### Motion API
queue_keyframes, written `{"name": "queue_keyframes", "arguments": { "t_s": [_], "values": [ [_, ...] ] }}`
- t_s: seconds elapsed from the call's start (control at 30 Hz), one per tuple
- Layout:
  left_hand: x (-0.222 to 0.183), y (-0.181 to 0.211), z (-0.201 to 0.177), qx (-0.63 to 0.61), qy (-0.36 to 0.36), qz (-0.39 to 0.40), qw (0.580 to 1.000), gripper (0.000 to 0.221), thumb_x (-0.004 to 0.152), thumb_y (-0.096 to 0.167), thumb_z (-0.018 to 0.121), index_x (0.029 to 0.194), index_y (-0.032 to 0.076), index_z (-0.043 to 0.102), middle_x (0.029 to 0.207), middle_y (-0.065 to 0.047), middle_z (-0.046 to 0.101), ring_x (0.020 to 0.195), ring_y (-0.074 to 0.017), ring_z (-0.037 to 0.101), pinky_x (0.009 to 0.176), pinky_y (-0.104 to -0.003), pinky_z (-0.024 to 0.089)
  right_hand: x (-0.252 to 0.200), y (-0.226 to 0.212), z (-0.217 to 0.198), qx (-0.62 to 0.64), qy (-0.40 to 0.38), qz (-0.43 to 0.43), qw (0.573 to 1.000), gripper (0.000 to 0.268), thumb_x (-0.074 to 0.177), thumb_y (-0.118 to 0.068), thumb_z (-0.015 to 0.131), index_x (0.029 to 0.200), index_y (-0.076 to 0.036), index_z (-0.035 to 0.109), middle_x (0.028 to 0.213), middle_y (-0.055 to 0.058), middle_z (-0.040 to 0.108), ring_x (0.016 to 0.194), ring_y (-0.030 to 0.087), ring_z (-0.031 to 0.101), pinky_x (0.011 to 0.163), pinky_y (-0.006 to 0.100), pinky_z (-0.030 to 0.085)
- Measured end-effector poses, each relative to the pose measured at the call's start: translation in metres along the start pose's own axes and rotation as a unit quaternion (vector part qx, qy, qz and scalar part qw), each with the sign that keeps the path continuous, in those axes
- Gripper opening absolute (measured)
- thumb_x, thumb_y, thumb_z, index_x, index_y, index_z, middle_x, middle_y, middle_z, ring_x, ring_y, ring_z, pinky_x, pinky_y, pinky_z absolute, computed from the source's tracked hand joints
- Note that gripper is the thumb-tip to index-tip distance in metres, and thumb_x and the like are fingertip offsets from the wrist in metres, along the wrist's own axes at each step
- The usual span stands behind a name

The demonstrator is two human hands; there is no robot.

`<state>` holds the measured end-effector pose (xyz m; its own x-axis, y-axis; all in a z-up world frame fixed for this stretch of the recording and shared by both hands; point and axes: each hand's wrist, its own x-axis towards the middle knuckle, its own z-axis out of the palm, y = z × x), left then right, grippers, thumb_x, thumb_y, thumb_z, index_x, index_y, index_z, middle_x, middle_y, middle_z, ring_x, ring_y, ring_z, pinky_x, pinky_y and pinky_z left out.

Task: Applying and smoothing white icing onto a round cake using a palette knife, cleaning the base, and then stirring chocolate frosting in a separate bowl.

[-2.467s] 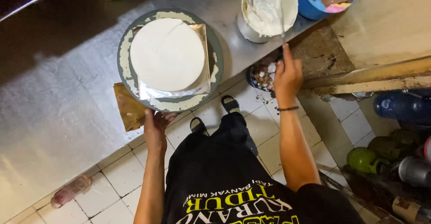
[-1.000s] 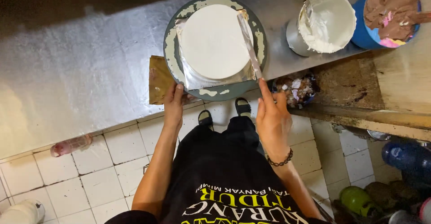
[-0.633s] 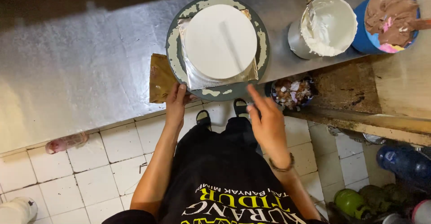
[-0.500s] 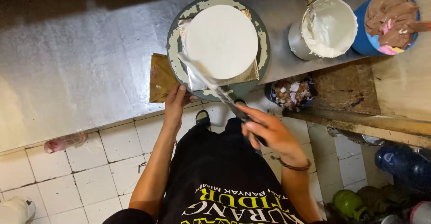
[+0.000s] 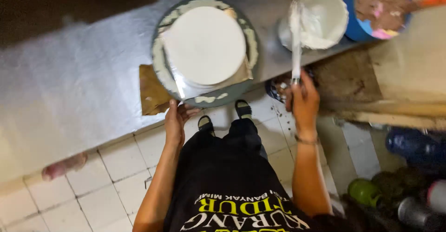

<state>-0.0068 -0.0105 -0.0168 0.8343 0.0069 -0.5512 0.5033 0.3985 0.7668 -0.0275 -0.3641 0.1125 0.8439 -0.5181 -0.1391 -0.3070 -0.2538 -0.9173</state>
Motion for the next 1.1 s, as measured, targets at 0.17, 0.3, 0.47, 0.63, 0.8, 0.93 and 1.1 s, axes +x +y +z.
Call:
{"name": "queue_keyframes", "arguments": {
  "t_s": [0.17,0.3,0.47,0.63,0.8,0.93,1.1],
  "values": [
    [-0.012,0.008,0.031,-0.010,-0.007,0.027,1.000,0.070,0.105,0.056,0.047,0.143,-0.003,0.044,0.116,-0.028,0.063,0.098,-0.0471,0.071,0.093,-0.056,0.054,0.090,0.100,-0.006,-0.296,0.218,-0.305,0.879,0.067,0.089,0.003,0.078,0.151,-0.013,0.058,0.101,0.019,0.061,0.093,0.038,0.062,0.085,0.045,0.050],
    [-0.036,0.045,0.063,0.032,0.014,0.029,0.999,0.064,0.105,0.048,0.049,0.154,0.007,0.042,0.136,-0.022,0.060,0.115,-0.0406,0.066,0.098,-0.055,0.053,0.018,0.054,-0.009,-0.385,0.169,-0.209,0.883,0.065,0.094,-0.002,0.066,0.154,-0.025,0.055,0.102,0.007,0.051,0.089,0.030,0.064,0.075,0.040,0.055],
    [-0.025,0.067,0.036,0.179,0.091,0.063,0.978,0.062,0.103,0.038,0.063,0.148,-0.002,0.048,0.145,-0.033,0.050,0.134,-0.0440,0.051,0.112,-0.056,0.041,-0.079,0.056,-0.019,-0.173,0.077,-0.070,0.979,0.055,0.102,-0.002,0.044,0.157,-0.005,0.047,0.096,0.009,0.048,0.096,0.023,0.048,0.090,0.037,0.037],
    [0.037,0.053,-0.005,0.057,0.135,0.111,0.983,0.062,0.103,0.040,0.068,0.149,0.004,0.047,0.139,-0.028,0.056,0.122,-0.0458,0.060,0.097,-0.056,0.053,-0.098,0.002,-0.022,-0.408,0.055,-0.089,0.907,0.062,0.094,-0.009,0.065,0.152,-0.031,0.061,0.099,0.008,0.055,0.087,0.032,0.063,0.074,0.042,0.053],
    [0.005,0.062,0.030,0.106,0.146,0.105,0.978,0.063,0.100,0.040,0.070,0.149,0.006,0.050,0.146,-0.029,0.051,0.130,-0.0446,0.056,0.105,-0.056,0.049,-0.074,-0.047,0.011,-0.374,0.029,-0.157,0.913,0.056,0.099,-0.011,0.063,0.152,-0.029,0.060,0.102,0.007,0.055,0.084,0.032,0.065,0.068,0.044,0.056],
    [0.009,0.036,0.021,0.035,0.086,0.062,0.994,0.053,0.103,0.033,0.063,0.151,0.013,0.050,0.134,-0.017,0.062,0.105,-0.0314,0.068,0.089,-0.047,0.062,-0.068,-0.070,0.031,-0.369,0.014,-0.195,0.909,0.052,0.102,-0.011,0.063,0.151,-0.028,0.061,0.098,0.004,0.055,0.075,0.033,0.066,0.062,0.045,0.056],
    [0.006,0.040,0.019,0.034,0.063,0.050,0.996,0.052,0.104,0.036,0.062,0.151,0.017,0.050,0.132,-0.017,0.065,0.099,-0.0305,0.072,0.088,-0.048,0.063,-0.067,-0.086,0.043,-0.355,-0.016,-0.210,0.911,0.049,0.105,-0.006,0.059,0.152,-0.023,0.059,0.096,0.006,0.051,0.066,0.031,0.062,0.055,0.043,0.054]
  ]
}}
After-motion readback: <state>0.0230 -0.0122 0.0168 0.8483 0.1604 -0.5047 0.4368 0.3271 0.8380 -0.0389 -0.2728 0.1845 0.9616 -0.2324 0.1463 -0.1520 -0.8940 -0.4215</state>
